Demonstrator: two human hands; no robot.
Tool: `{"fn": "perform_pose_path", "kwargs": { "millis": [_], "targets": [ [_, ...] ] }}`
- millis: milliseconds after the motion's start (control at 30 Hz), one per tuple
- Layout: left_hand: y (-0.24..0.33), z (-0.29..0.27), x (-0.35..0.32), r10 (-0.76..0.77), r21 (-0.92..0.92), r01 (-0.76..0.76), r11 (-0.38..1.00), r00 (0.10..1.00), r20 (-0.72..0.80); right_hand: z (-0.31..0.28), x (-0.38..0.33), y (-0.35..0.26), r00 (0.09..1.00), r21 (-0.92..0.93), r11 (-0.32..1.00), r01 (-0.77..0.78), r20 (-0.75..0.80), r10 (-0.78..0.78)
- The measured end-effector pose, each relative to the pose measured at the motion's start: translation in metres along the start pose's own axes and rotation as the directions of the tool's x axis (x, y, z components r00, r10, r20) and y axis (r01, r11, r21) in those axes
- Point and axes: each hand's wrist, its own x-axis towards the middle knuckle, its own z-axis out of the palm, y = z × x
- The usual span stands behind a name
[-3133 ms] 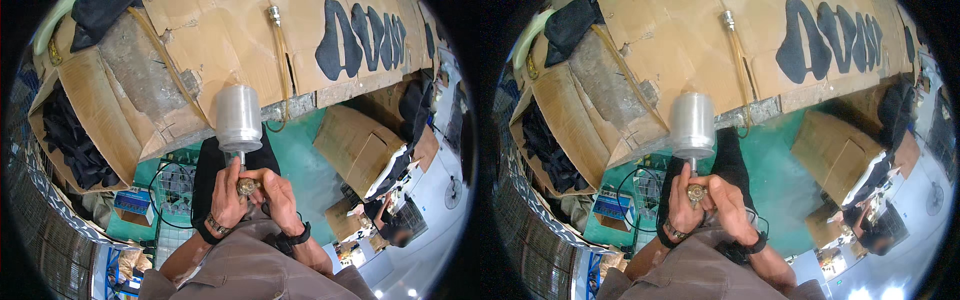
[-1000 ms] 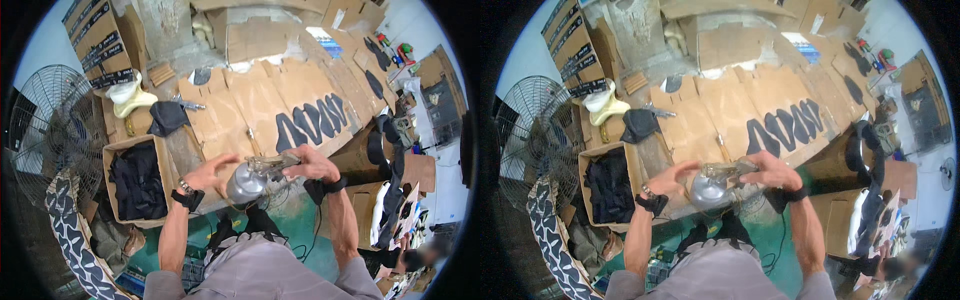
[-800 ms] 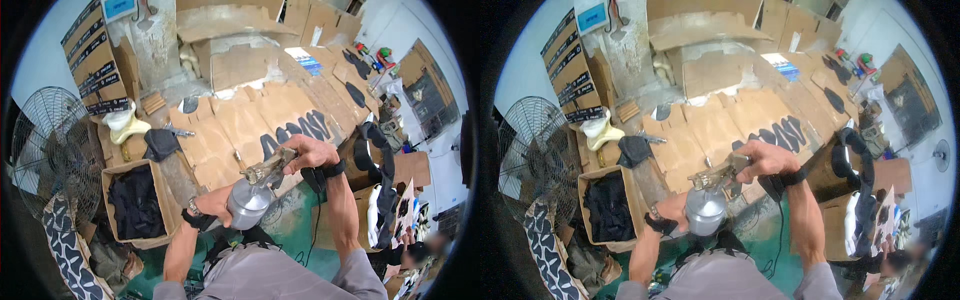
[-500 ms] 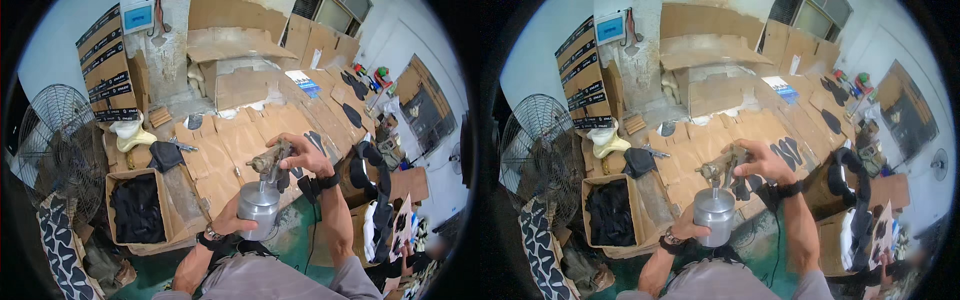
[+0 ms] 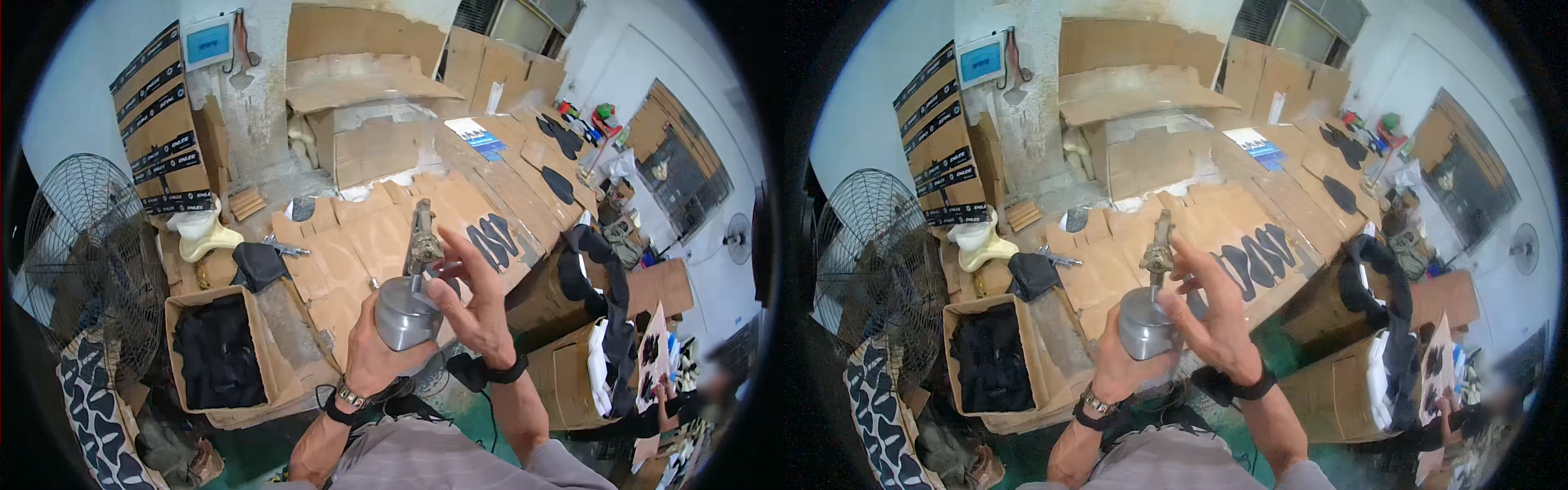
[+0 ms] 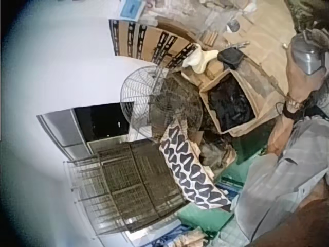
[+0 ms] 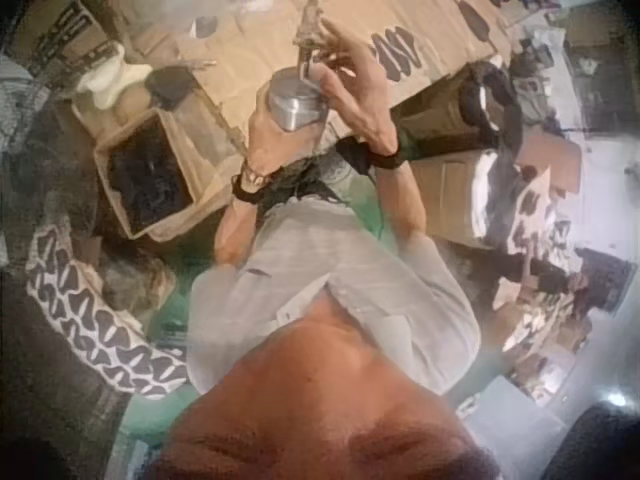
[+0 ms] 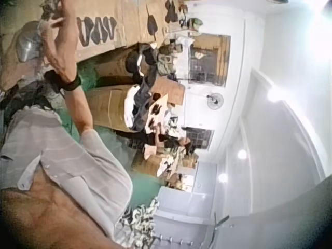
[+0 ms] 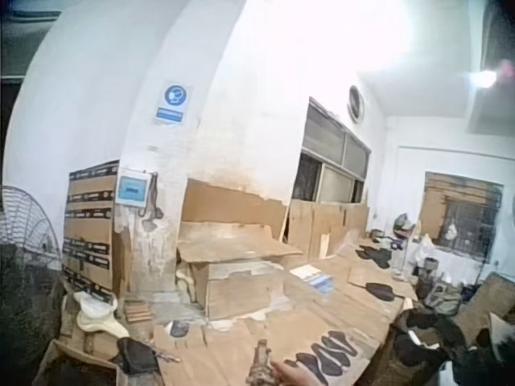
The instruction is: Using a spray gun to apply adhesive to material pieces and assembling them on a cardboard-covered workstation.
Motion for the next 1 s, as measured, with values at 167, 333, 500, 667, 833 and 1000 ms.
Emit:
{"fn": "perform_pose_path", "kwargs": {
  "millis": [167,333,500,667,833,1000],
  "targets": [
    [0.012,0.016,-0.004,-0.075,0.145,0.092,0.985,0.99,-0.117,0.007,0.0,0.004,0.998,-0.047,0.999,0.009,-0.06,-0.012],
    [0.018,0.017,-0.005,-0.054,0.135,0.062,0.989,0.996,-0.066,0.0,0.006,0.006,0.995,-0.204,0.978,0.031,-0.085,-0.049],
    [0.02,0.018,-0.008,-0.061,0.1,0.061,0.993,0.998,-0.004,-0.004,0.013,0.011,0.978,-0.207,0.976,0.068,-0.178,-0.106],
    [0.029,0.029,-0.005,-0.064,0.087,0.061,0.994,0.997,0.035,-0.012,0.009,0.015,0.964,-0.326,0.945,0.025,-0.242,-0.109],
    [0.017,0.034,-0.004,-0.04,0.125,0.034,0.992,0.998,0.051,-0.016,0.006,0.019,0.935,-0.329,0.944,-0.024,-0.341,-0.095],
    [0.035,0.04,0.012,-0.098,0.105,0.074,0.992,0.965,0.244,-0.041,-0.01,0.018,0.921,-0.19,0.968,-0.167,-0.38,0.084]
  ]
}}
